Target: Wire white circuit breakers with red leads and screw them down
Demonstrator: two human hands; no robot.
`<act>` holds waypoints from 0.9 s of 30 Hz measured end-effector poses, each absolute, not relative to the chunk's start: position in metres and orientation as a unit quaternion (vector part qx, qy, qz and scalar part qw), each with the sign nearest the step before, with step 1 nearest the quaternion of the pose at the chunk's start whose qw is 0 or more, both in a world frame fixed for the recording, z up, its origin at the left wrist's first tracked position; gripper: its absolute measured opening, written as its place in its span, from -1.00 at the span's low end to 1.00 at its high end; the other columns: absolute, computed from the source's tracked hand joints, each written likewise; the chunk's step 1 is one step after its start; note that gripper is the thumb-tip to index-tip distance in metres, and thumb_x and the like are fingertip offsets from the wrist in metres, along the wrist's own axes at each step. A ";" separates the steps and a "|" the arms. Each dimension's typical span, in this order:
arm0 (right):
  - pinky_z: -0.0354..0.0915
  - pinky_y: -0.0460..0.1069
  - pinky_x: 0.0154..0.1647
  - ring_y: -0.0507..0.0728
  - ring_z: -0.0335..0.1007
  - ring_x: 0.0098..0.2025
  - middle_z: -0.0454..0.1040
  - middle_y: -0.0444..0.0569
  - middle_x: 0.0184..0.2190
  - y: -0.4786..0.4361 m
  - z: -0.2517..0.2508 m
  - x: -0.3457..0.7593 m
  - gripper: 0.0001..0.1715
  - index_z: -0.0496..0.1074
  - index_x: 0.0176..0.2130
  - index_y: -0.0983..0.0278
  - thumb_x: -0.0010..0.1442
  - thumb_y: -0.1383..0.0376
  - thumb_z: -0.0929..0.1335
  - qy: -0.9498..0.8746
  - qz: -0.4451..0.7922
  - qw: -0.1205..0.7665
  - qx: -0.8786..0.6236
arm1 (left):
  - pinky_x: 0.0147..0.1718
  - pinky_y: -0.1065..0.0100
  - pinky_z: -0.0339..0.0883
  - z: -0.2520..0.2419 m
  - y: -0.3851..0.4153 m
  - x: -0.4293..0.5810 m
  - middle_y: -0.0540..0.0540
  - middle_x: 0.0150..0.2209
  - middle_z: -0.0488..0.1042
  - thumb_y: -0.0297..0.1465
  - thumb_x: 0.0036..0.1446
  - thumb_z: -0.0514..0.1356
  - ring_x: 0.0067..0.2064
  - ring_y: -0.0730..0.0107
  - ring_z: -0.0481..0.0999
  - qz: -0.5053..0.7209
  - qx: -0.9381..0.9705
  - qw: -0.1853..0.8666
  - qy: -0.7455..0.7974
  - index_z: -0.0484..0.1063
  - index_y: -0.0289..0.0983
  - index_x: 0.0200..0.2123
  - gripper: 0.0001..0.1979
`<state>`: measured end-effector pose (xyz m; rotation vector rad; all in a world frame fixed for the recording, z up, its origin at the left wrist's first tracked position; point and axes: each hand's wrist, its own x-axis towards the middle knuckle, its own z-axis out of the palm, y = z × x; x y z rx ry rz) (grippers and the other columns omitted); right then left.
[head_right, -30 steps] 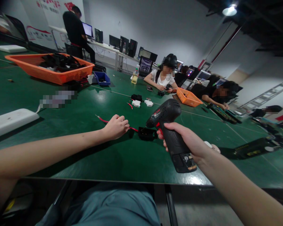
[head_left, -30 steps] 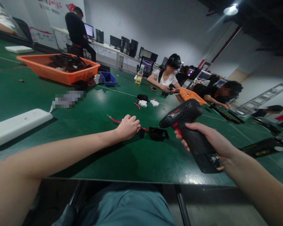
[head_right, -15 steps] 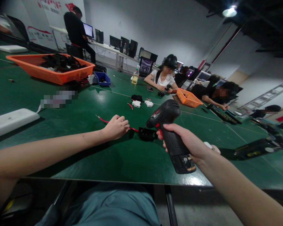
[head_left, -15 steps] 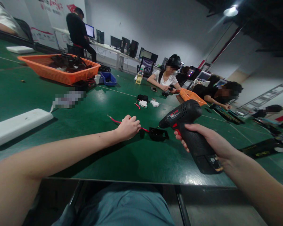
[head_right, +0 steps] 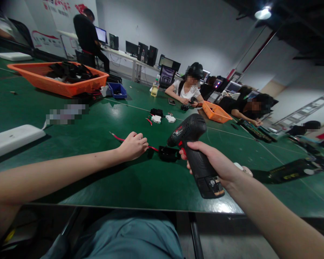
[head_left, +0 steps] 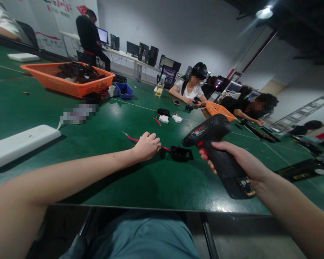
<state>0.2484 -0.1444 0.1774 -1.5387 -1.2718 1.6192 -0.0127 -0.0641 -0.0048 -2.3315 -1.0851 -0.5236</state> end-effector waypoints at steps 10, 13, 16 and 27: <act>0.43 -0.11 -0.52 0.04 0.45 -0.50 0.59 0.06 -0.33 -0.142 0.174 0.251 -0.71 0.48 -0.16 0.33 0.25 0.16 0.36 -0.488 0.598 0.277 -0.573 | -0.31 0.16 0.01 -0.005 -0.063 -0.012 -0.15 -0.36 0.45 -0.33 0.30 0.10 -0.22 0.17 0.33 -0.192 -0.857 0.257 -0.403 0.46 -0.27 -0.40 -0.76; 0.42 -0.10 -0.53 0.04 0.45 -0.51 0.59 0.05 -0.33 -0.142 0.174 0.250 -0.71 0.48 -0.16 0.32 0.25 0.15 0.36 -0.491 0.599 0.274 -0.571 | -0.31 0.16 0.01 -0.004 -0.064 -0.012 -0.15 -0.36 0.45 -0.33 0.30 0.10 -0.22 0.17 0.33 -0.191 -0.857 0.256 -0.404 0.46 -0.27 -0.40 -0.75; 0.42 -0.11 -0.54 0.03 0.44 -0.51 0.59 0.03 -0.33 -0.142 0.174 0.249 -0.71 0.47 -0.15 0.31 0.25 0.14 0.36 -0.486 0.601 0.273 -0.573 | -0.31 0.16 0.00 -0.004 -0.064 -0.012 -0.15 -0.36 0.45 -0.33 0.30 0.11 -0.23 0.17 0.33 -0.189 -0.858 0.252 -0.406 0.47 -0.27 -0.40 -0.76; 0.42 -0.12 -0.54 0.02 0.44 -0.52 0.59 0.01 -0.34 -0.145 0.175 0.247 -0.71 0.47 -0.18 0.31 0.27 0.12 0.35 -0.469 0.599 0.267 -0.591 | -0.30 0.16 0.00 -0.007 -0.062 -0.012 -0.16 -0.36 0.45 -0.32 0.33 0.08 -0.22 0.19 0.31 -0.191 -0.856 0.255 -0.408 0.46 -0.27 -0.40 -0.72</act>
